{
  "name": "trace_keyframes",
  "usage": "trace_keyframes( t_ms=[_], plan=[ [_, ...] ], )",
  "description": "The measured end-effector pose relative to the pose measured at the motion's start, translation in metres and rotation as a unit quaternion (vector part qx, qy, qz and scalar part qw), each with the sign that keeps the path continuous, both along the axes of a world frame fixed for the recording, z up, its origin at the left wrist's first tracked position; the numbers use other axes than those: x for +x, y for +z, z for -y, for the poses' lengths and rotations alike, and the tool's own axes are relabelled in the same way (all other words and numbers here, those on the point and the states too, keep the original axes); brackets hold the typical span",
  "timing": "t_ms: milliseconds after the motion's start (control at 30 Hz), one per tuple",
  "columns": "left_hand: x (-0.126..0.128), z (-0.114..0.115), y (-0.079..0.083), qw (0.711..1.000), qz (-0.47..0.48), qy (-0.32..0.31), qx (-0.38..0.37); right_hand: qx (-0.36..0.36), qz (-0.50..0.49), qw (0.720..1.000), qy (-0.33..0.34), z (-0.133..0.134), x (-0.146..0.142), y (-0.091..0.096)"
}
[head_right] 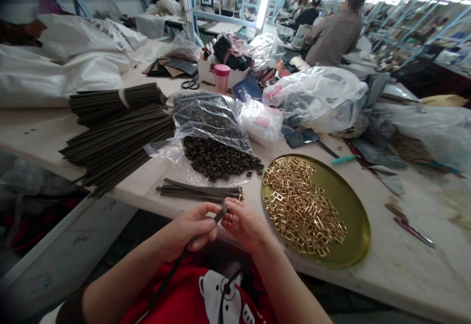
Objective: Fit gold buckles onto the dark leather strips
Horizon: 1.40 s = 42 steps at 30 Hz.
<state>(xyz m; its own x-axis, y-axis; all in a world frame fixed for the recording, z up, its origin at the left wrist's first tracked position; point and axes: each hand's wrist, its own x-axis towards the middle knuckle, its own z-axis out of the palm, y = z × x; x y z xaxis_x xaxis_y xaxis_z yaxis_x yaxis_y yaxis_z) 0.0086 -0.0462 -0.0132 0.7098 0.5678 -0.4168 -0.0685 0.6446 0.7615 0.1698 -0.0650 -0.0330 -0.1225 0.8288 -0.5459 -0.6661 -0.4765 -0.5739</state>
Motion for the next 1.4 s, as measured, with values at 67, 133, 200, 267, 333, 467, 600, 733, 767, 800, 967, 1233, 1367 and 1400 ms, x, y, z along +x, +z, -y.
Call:
trace_keyframes(
  t_ms=[67,133,200,267,333,467,600,733,767,800,967,1233,1367,1400],
  plan=[
    [0.001,-0.001,-0.001,1.000,-0.004,0.000,0.000,-0.004,-0.005,1.000,-0.003,0.000,-0.001,-0.001],
    [0.002,-0.001,-0.001,1.000,-0.010,-0.002,0.007,-0.003,-0.001,1.000,-0.014,0.000,-0.001,-0.001],
    [-0.001,-0.002,0.000,0.999,-0.025,-0.015,0.021,0.009,0.017,0.999,-0.044,-0.002,0.001,0.000],
    [-0.011,-0.004,0.002,0.997,-0.057,-0.039,0.042,0.031,0.049,0.994,-0.098,-0.004,0.009,0.002],
    [-0.027,-0.008,0.005,0.990,-0.101,-0.068,0.074,0.059,0.087,0.982,-0.157,-0.005,0.021,0.003],
    [-0.072,-0.018,0.013,0.959,-0.204,-0.080,0.178,0.100,0.145,0.956,-0.235,0.000,0.049,0.002],
    [-0.108,-0.027,0.023,0.923,-0.282,0.015,0.263,0.098,0.169,0.947,-0.256,0.014,0.054,-0.004],
    [-0.117,-0.036,0.039,0.911,-0.163,0.305,0.223,0.086,0.182,0.961,-0.191,0.035,0.024,-0.015],
    [-0.115,-0.039,0.045,0.901,-0.104,0.370,0.201,0.085,0.190,0.968,-0.138,0.040,0.015,-0.017],
    [-0.112,-0.041,0.051,0.887,-0.048,0.421,0.186,0.085,0.199,0.974,-0.061,0.045,0.007,-0.018],
    [-0.077,-0.034,0.069,0.858,0.023,0.410,0.309,0.138,0.275,0.949,0.069,0.052,-0.009,0.000],
    [-0.005,0.018,0.019,0.979,-0.087,-0.050,0.179,0.170,0.322,0.931,0.037,0.039,-0.006,0.029],
    [-0.006,0.018,0.015,0.996,-0.033,-0.055,0.054,0.105,0.162,0.981,0.001,0.030,-0.004,0.018],
    [-0.007,0.017,0.016,0.998,-0.017,-0.050,0.028,0.085,0.108,0.990,0.005,0.028,-0.005,0.014]
  ],
)
